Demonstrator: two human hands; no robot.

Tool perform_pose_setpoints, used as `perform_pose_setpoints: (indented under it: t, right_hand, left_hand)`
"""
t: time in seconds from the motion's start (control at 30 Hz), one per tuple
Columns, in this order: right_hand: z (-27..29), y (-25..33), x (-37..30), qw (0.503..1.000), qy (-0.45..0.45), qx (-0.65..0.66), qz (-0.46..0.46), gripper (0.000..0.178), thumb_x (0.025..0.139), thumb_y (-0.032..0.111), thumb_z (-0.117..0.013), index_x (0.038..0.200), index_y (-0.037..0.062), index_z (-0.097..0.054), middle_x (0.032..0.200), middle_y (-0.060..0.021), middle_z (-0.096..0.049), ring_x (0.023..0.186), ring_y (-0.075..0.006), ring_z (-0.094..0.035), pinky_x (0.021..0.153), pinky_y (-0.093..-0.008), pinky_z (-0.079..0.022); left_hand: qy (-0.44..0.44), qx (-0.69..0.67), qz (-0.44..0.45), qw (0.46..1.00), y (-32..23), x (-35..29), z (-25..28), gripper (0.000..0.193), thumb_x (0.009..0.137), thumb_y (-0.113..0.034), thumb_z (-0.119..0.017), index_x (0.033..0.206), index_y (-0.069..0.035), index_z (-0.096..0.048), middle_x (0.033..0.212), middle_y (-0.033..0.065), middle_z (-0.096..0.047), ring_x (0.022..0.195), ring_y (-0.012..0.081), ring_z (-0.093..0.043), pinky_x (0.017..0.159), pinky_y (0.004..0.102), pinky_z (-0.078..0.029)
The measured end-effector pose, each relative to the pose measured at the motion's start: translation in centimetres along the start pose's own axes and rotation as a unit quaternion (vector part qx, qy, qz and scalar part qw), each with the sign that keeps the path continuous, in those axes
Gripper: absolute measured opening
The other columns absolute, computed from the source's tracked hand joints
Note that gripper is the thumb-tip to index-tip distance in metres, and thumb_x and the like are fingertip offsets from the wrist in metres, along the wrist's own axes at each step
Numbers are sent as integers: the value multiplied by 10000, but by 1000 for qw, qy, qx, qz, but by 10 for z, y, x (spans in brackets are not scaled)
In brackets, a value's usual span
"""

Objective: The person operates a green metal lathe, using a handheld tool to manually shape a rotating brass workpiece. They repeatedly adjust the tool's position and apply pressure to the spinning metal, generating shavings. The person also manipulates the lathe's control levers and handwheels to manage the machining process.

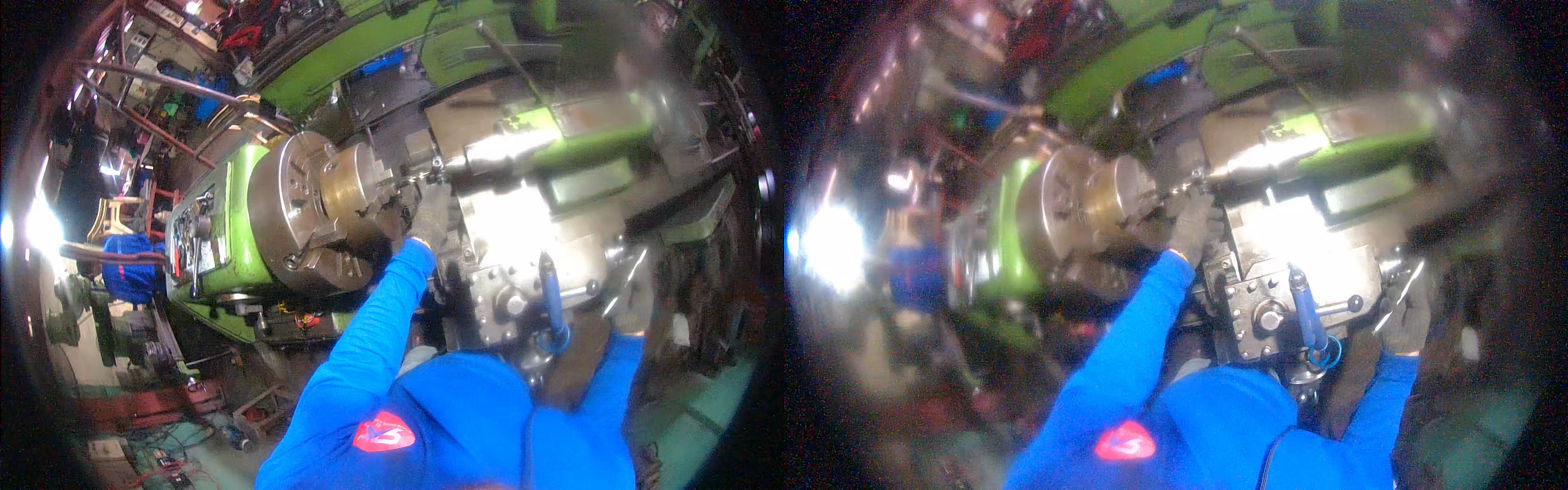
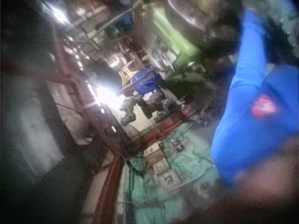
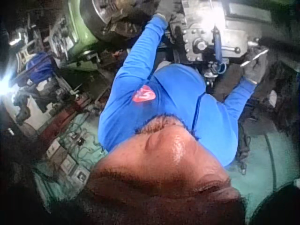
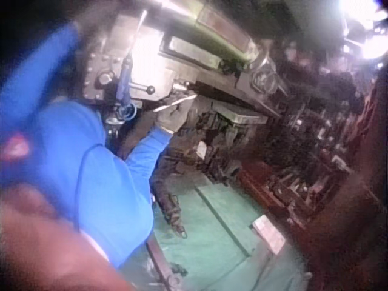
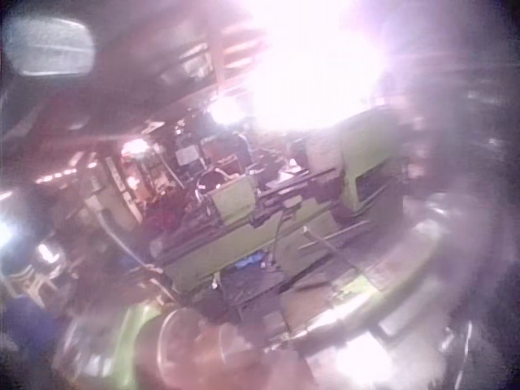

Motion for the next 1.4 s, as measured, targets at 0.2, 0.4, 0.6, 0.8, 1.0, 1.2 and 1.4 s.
perform_pose_setpoints:
  t: [0.2, 0.4, 0.6, 0.8, 1.0, 1.2, 1.4]
  right_hand:
    - [-38, 40, -57, 903, 150, -381, 135, 377, 1013, 209, -625, 1344, 32, -599, 1022, -42, -649, 828, -55, -589, 686, -189, -454]
    - [-97, 64, -89, 644, 121, -662, 364, 348, 966, 104, -660, 1293, -14, -659, 1269, -128, -714, 1157, -219, -665, 1012, -329, -506]
    - [-124, 82, -69, 638, 184, -731, 159, 392, 916, -9, -636, 1306, 20, -672, 1153, -103, -722, 1033, -205, -674, 915, -329, -541]
    - [-181, 55, -50, 555, 231, -791, 115, 276, 995, 171, -620, 1207, 24, -717, 983, -60, -729, 903, -232, -684, 783, -396, -542]
    - [-201, 21, -12, 324, 314, -878, 163, 218, 937, 205, -667, 1108, 104, -754, 1009, -186, -745, 939, -382, -725, 790, -444, -570]
    - [-251, -20, -15, 242, 390, -860, 223, 266, 917, 142, -662, 1173, 116, -728, 1027, -185, -740, 976, -385, -717, 819, -467, -572]
    - [-289, -77, -20, 177, 514, -777, 317, 263, 886, 75, -643, 1139, 107, -706, 986, -170, -709, 954, -396, -686, 816, -488, -551]
  left_hand:
    - [102, -39, -51, 993, 21, 45, 18, 276, 1046, -364, -535, 1041, -98, -605, 869, -6, -598, 694, 114, -569, 577, 270, -496]
    - [126, -58, -108, 985, 80, 85, 30, 249, 1019, -335, -550, 981, -102, -627, 812, -28, -576, 648, 108, -539, 562, 275, -464]
    - [46, 250, -278, 926, 100, 71, 21, 213, 1002, -251, -601, 1010, -46, -661, 840, 14, -629, 730, 107, -573, 626, 273, -464]
    - [81, -232, -164, 955, 104, 53, 14, 213, 1017, -266, -644, 994, -56, -673, 839, -15, -604, 733, 89, -521, 644, 284, -459]
    - [133, -284, -160, 936, 99, 59, 0, 192, 1009, -258, -661, 953, -75, -677, 835, -29, -610, 737, 91, -529, 658, 287, -460]
    - [139, -304, -19, 942, 63, 60, 6, 285, 1032, -340, -627, 1209, -118, -656, 991, 31, -681, 791, 136, -630, 651, 298, -530]
    - [182, -300, -60, 934, 46, 47, 18, 385, 1054, -371, -605, 1261, -49, -646, 1085, 94, -707, 985, 191, -679, 821, 360, -597]
Point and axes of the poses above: each hand's wrist, its own x-axis towards the middle knuckle, its own z-axis out of the back of the hand, y = z × x, the point moved 3 cm from there along x, towards the middle knuckle
